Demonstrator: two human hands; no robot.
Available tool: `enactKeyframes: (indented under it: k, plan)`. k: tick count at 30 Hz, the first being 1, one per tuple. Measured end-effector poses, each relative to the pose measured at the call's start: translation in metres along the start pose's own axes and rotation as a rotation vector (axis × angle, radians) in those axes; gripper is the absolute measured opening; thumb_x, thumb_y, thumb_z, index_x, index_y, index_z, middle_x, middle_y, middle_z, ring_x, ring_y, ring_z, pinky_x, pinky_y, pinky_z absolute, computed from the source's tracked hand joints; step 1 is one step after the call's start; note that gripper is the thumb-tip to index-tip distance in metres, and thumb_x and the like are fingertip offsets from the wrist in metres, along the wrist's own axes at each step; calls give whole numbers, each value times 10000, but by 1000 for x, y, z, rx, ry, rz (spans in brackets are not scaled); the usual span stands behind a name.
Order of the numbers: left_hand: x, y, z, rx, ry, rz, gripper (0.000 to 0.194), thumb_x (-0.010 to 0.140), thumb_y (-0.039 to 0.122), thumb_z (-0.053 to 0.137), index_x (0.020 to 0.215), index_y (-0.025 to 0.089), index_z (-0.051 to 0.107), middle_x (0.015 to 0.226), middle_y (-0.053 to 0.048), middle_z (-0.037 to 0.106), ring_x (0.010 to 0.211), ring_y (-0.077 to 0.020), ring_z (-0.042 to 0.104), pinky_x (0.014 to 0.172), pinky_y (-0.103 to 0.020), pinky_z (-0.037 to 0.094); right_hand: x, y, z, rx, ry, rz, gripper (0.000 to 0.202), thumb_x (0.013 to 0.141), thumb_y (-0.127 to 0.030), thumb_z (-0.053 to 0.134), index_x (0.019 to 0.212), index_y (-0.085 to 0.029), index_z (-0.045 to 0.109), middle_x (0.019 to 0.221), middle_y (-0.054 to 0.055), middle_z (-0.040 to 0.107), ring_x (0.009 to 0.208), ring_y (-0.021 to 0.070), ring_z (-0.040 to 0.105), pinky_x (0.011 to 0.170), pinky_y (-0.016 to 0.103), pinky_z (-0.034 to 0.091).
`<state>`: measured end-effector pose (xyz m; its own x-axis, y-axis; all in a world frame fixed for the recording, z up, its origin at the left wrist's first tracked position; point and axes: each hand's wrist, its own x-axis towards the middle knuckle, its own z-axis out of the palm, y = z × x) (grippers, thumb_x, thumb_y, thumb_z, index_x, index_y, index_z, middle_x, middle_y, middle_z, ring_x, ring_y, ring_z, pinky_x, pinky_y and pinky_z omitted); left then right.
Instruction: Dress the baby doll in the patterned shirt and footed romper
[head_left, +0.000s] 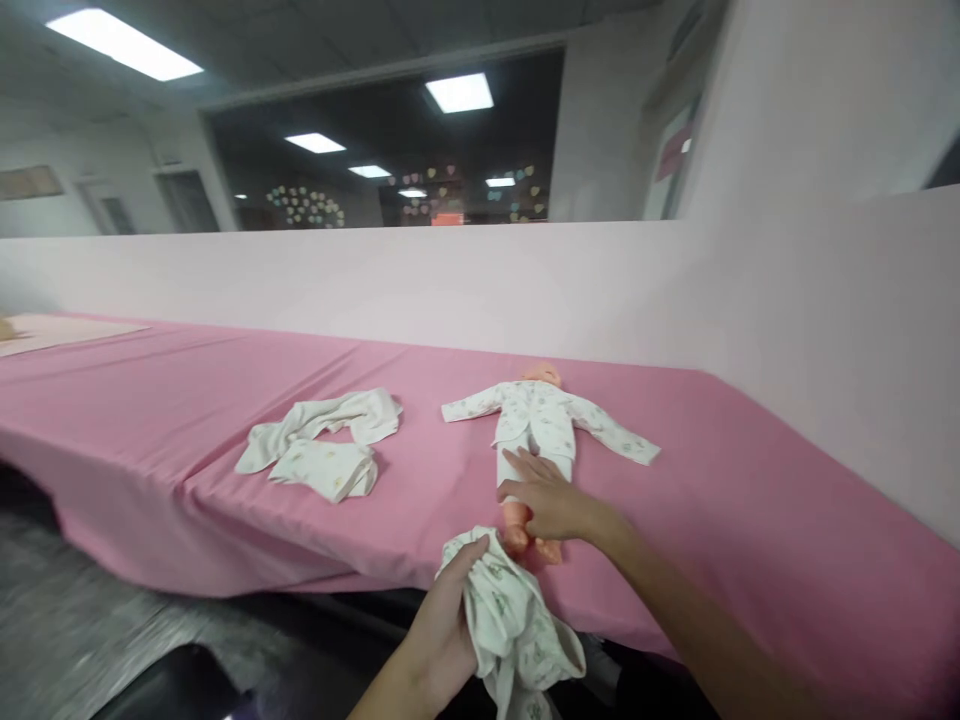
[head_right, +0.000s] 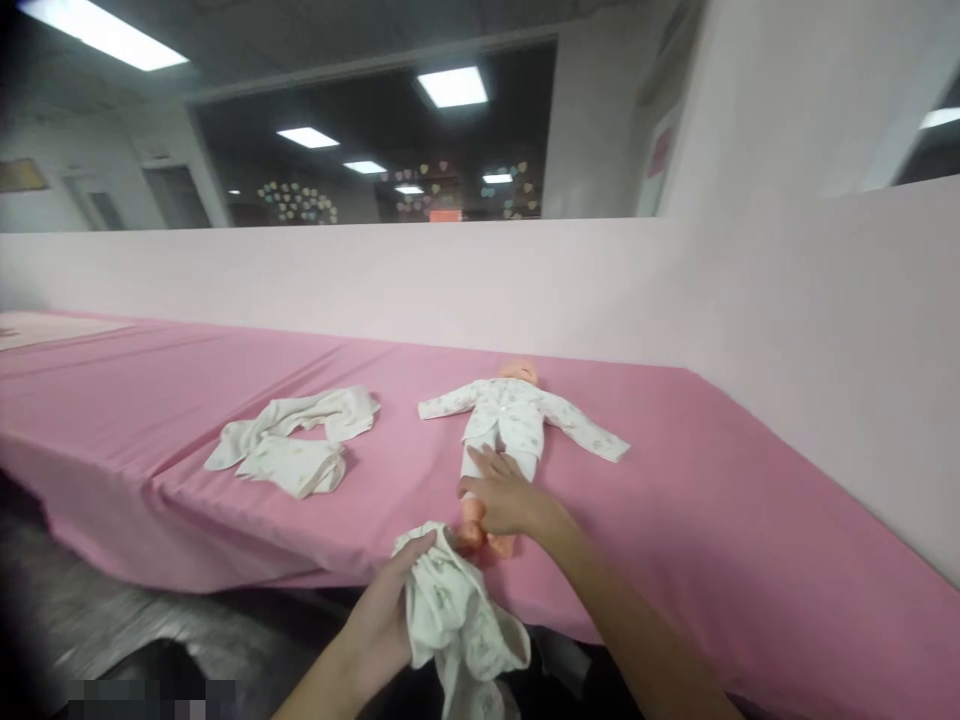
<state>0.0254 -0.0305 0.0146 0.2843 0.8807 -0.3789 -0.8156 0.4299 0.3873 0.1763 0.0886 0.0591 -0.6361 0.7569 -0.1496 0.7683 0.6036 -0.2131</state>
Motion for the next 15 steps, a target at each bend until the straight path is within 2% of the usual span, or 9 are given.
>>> enactKeyframes:
  k: [6, 9, 12, 15]
  plan:
    - [12, 9, -4, -80, -117, 56, 203, 846, 247, 601, 919, 66, 655, 781, -82, 676, 695, -176, 652, 722, -297, 517, 5, -5, -12, 78, 11, -50, 539, 684, -344, 627, 1216, -306, 552, 1572, -1, 28, 1464, 304, -5, 1158, 523, 114]
    - [15, 16, 4, -95, -126, 90, 208, 839, 260, 613, 922, 74, 655, 766, -73, 675, 694, -181, 653, 717, -311, 522, 2, -15, -16, 72, 31, -62, 429, 731, -259, 552, 1159, -288, 569, 1570, -17, 49, 1467, 283, 3, 1157, 507, 131]
    - [20, 23, 15, -75, -83, 110, 195, 849, 253, 602, 924, 80, 650, 768, -74, 681, 681, -181, 653, 701, -314, 525, -1, -19, -13, 120, 93, -95, 365, 774, -209, 496, 1126, -266, 576, 1556, -10, 122, 1453, 268, 111, 1136, 460, 220]
    - [28, 28, 22, -60, -96, 121, 192, 862, 274, 597, 917, 96, 644, 728, -56, 672, 636, -168, 647, 648, -292, 521, -7, -19, -6, 287, 171, -70, 243, 830, -297, 491, 1038, -225, 592, 1474, 25, 305, 1357, 254, 314, 1047, 379, 354]
